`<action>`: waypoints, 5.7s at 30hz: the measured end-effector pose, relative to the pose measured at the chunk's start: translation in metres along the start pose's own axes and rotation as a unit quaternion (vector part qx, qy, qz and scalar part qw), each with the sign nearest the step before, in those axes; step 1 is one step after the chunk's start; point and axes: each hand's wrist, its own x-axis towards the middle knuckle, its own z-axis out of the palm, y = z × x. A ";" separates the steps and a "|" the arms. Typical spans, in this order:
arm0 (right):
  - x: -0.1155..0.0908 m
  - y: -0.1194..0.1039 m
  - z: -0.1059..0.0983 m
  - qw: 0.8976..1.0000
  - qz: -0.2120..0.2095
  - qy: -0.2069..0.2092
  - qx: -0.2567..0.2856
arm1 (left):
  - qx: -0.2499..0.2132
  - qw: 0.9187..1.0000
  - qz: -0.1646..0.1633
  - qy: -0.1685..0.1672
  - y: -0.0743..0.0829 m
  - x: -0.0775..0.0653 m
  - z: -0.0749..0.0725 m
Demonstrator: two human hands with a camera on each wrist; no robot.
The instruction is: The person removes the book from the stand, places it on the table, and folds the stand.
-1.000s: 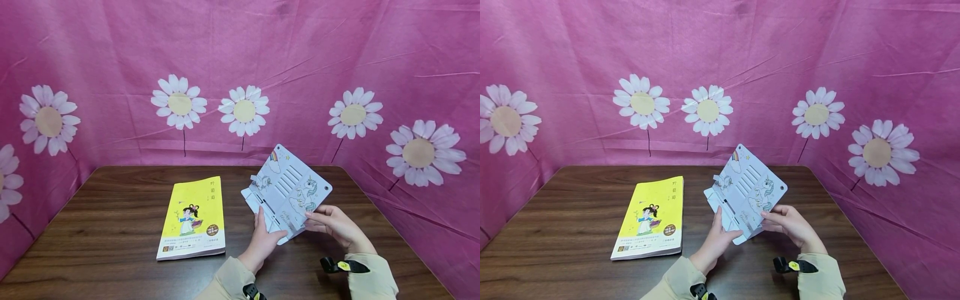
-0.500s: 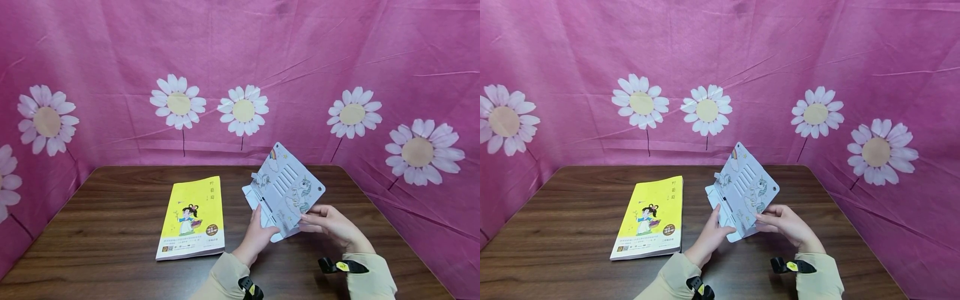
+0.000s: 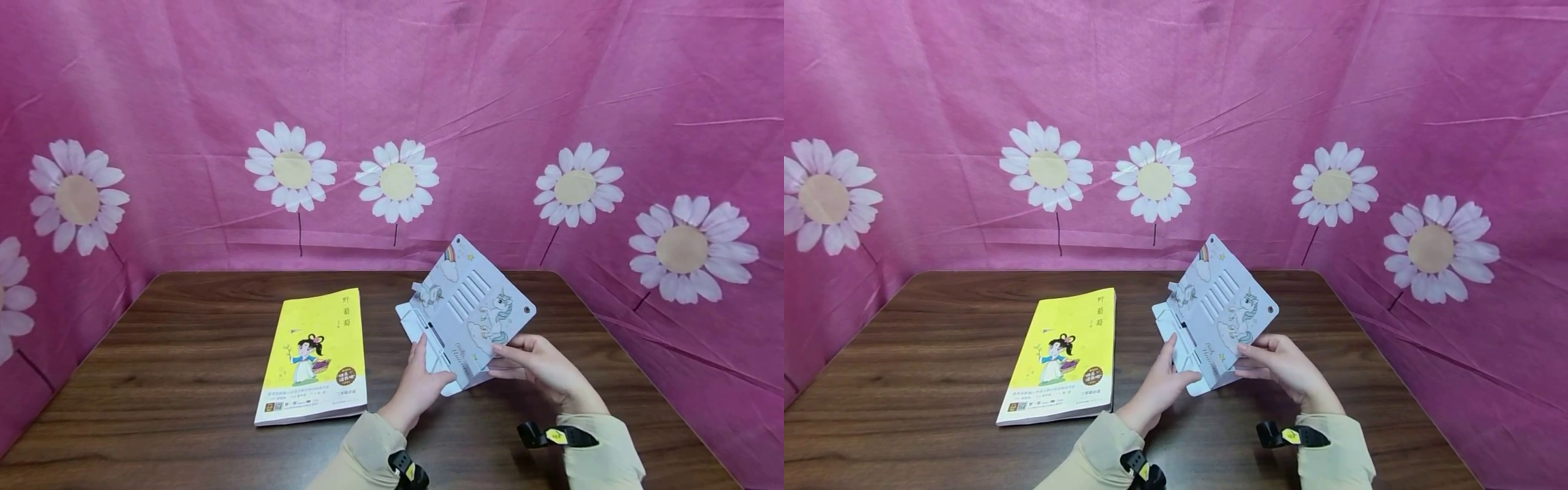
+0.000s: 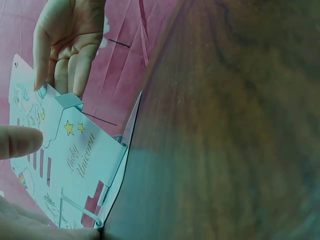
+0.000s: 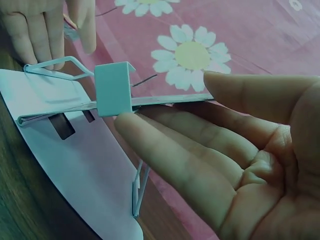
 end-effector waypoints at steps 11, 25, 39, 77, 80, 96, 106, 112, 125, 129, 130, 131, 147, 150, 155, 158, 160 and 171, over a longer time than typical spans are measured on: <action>0.006 0.001 0.010 1.000 0.008 -0.001 0.010 | -0.017 1.000 -0.009 0.004 0.000 0.007 -0.009; 0.010 0.002 0.016 1.000 -0.007 -0.018 -0.016 | -0.004 1.000 -0.001 0.005 0.005 0.009 -0.014; 0.012 -0.008 0.036 0.989 -0.016 0.063 -0.130 | 0.054 0.993 0.104 -0.004 0.006 0.004 -0.011; 0.023 -0.008 0.096 0.906 -0.110 0.189 -0.363 | -0.057 0.979 0.192 -0.022 0.017 0.002 -0.020; 0.023 -0.008 0.095 0.907 -0.104 0.179 -0.368 | -0.064 0.979 0.190 -0.025 0.018 0.002 -0.021; 0.030 -0.003 0.079 0.910 -0.060 0.292 -0.288 | -0.070 0.981 0.181 -0.022 0.019 0.001 -0.021; 0.034 0.008 0.059 0.913 -0.053 0.347 -0.206 | -0.054 0.982 0.179 -0.013 0.019 0.001 -0.021; 0.037 0.016 0.047 0.917 -0.028 0.340 -0.205 | -0.048 0.983 0.178 -0.007 0.021 0.001 -0.020; 0.040 0.028 0.037 0.932 0.019 0.304 -0.198 | -0.047 0.984 0.171 -0.008 0.020 0.000 -0.021; 0.039 0.031 0.036 0.932 0.036 0.294 -0.211 | -0.047 0.984 0.171 -0.009 0.020 0.000 -0.021; 0.039 0.032 0.035 0.931 0.038 0.291 -0.215 | -0.047 0.984 0.170 -0.009 0.020 0.000 -0.021; 0.040 0.033 0.035 0.931 0.040 0.289 -0.218 | -0.047 0.984 0.170 -0.009 0.020 -0.001 -0.020; 0.042 0.042 0.031 0.940 0.029 0.247 -0.235 | -0.039 0.985 0.171 -0.008 0.020 0.000 -0.020; 0.042 0.043 0.031 0.940 0.028 0.237 -0.242 | -0.038 0.984 0.173 -0.008 0.020 0.000 -0.020; 0.042 0.043 0.031 0.941 0.032 0.220 -0.255 | -0.039 0.984 0.173 -0.009 0.019 0.001 -0.020; 0.041 0.042 0.032 0.942 0.031 0.205 -0.265 | -0.039 0.984 0.174 -0.010 0.019 0.001 -0.020; 0.040 0.042 0.033 0.941 0.028 0.194 -0.275 | -0.037 0.984 0.175 -0.010 0.019 0.000 -0.020; 0.038 0.041 0.035 0.939 0.022 0.175 -0.296 | -0.039 0.984 0.172 -0.011 0.021 -0.001 -0.020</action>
